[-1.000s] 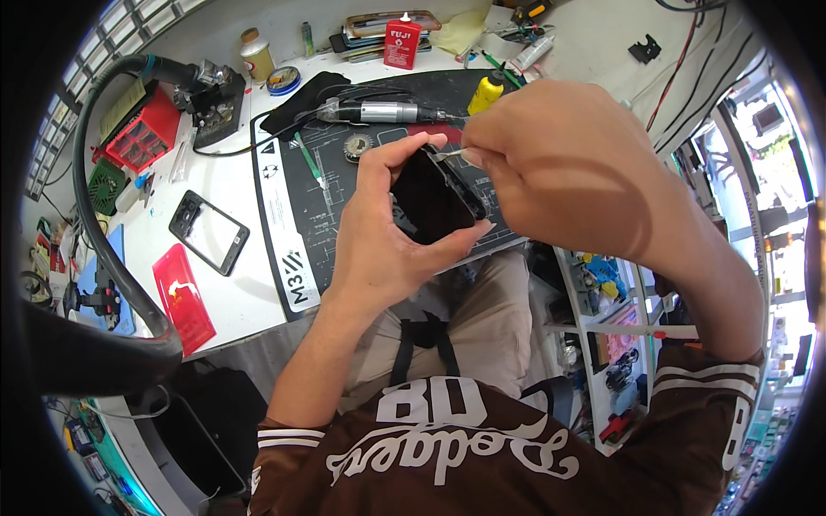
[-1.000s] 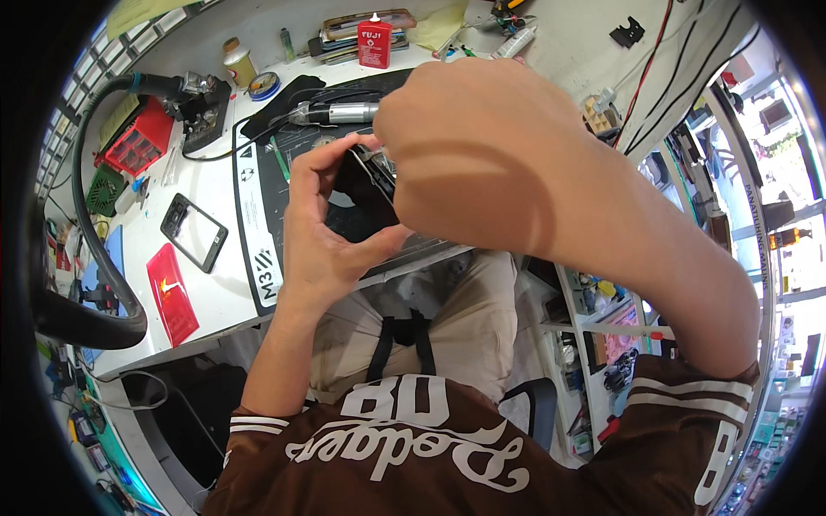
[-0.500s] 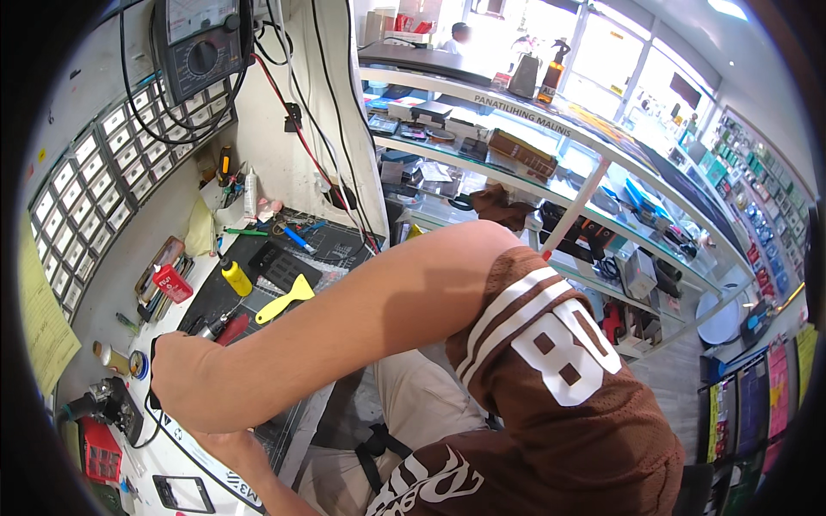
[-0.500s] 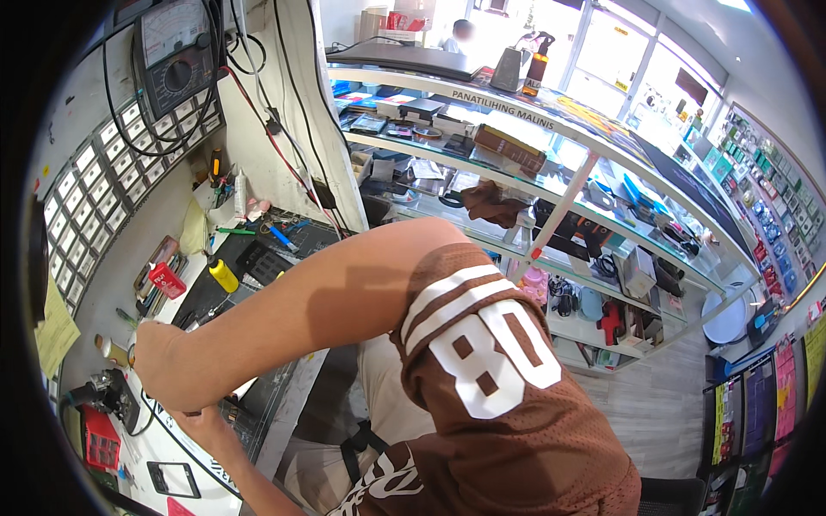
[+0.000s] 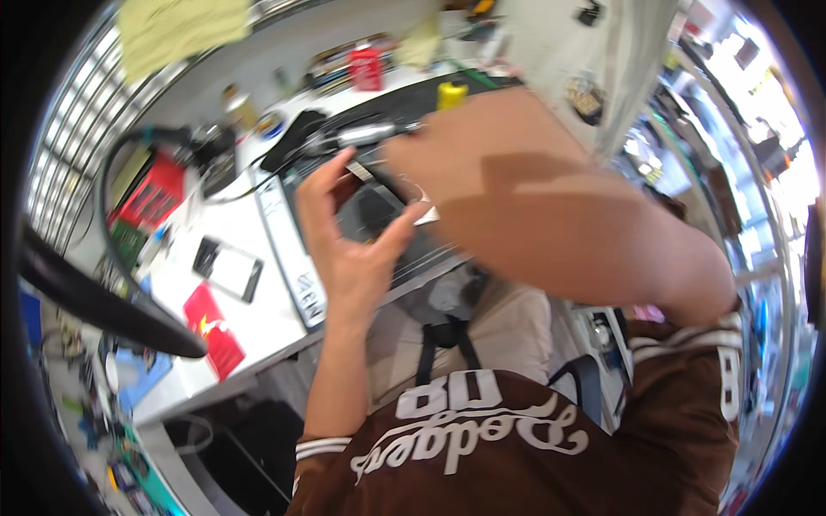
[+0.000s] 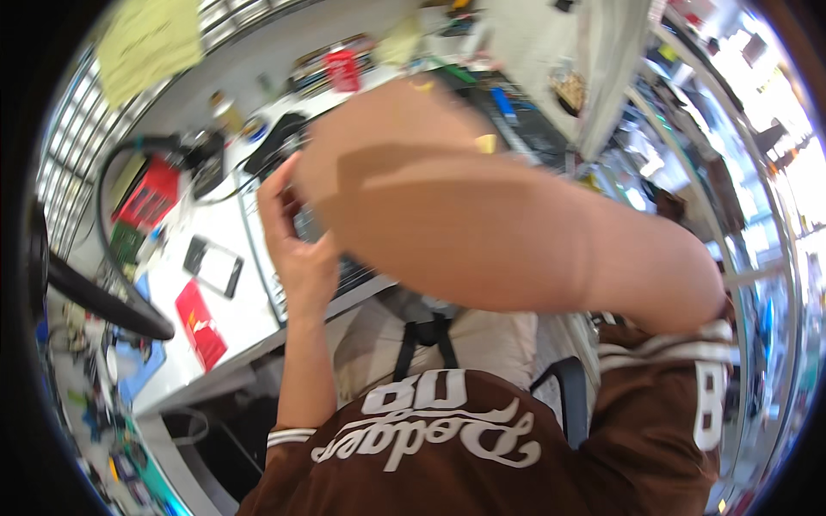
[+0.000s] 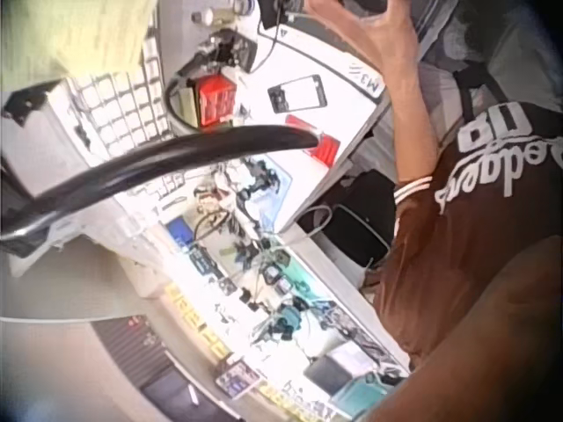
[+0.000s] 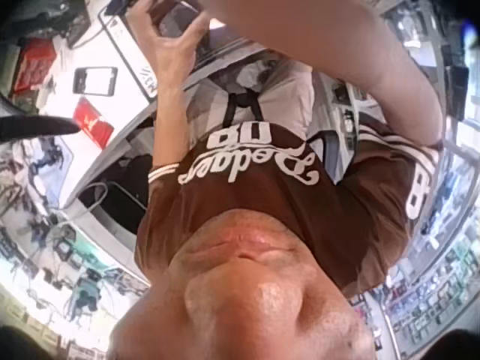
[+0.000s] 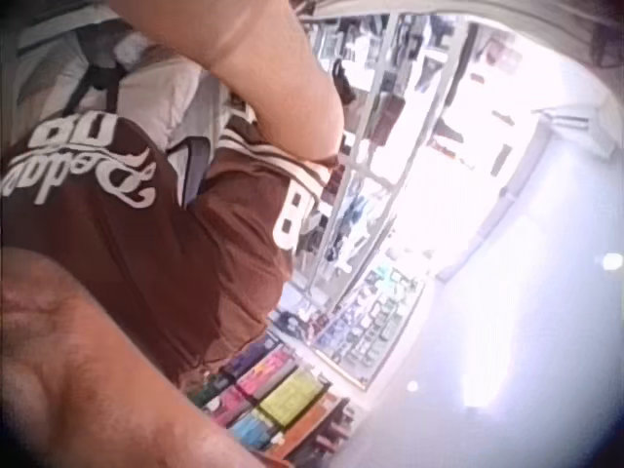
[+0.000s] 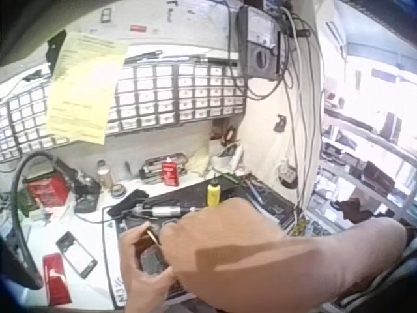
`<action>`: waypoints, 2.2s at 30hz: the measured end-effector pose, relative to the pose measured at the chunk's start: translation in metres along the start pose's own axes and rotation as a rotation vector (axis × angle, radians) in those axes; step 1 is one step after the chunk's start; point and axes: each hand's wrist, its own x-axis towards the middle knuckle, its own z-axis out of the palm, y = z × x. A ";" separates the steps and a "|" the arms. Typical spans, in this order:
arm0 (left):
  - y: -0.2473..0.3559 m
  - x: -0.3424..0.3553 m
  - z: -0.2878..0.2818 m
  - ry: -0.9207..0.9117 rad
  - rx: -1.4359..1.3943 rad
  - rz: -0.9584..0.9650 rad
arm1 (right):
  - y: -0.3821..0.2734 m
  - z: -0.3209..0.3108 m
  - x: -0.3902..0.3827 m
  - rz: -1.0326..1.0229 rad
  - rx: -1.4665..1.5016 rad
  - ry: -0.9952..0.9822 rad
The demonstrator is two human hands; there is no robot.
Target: The person disassembles a smartphone, removes the screen assembly, and uses a metal pick to separate the display from the frame. They then use a power screwdriver to remove screws from the back of the device.
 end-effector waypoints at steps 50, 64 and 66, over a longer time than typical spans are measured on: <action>0.011 -0.002 -0.021 -0.062 0.030 0.253 | 0.029 0.062 -0.058 0.063 0.254 -0.003; 0.020 -0.006 -0.013 -0.043 0.159 0.361 | -0.006 0.071 -0.081 0.292 0.331 -0.203; 0.020 -0.008 -0.014 -0.024 0.149 0.339 | -0.005 0.067 -0.083 0.228 0.293 -0.197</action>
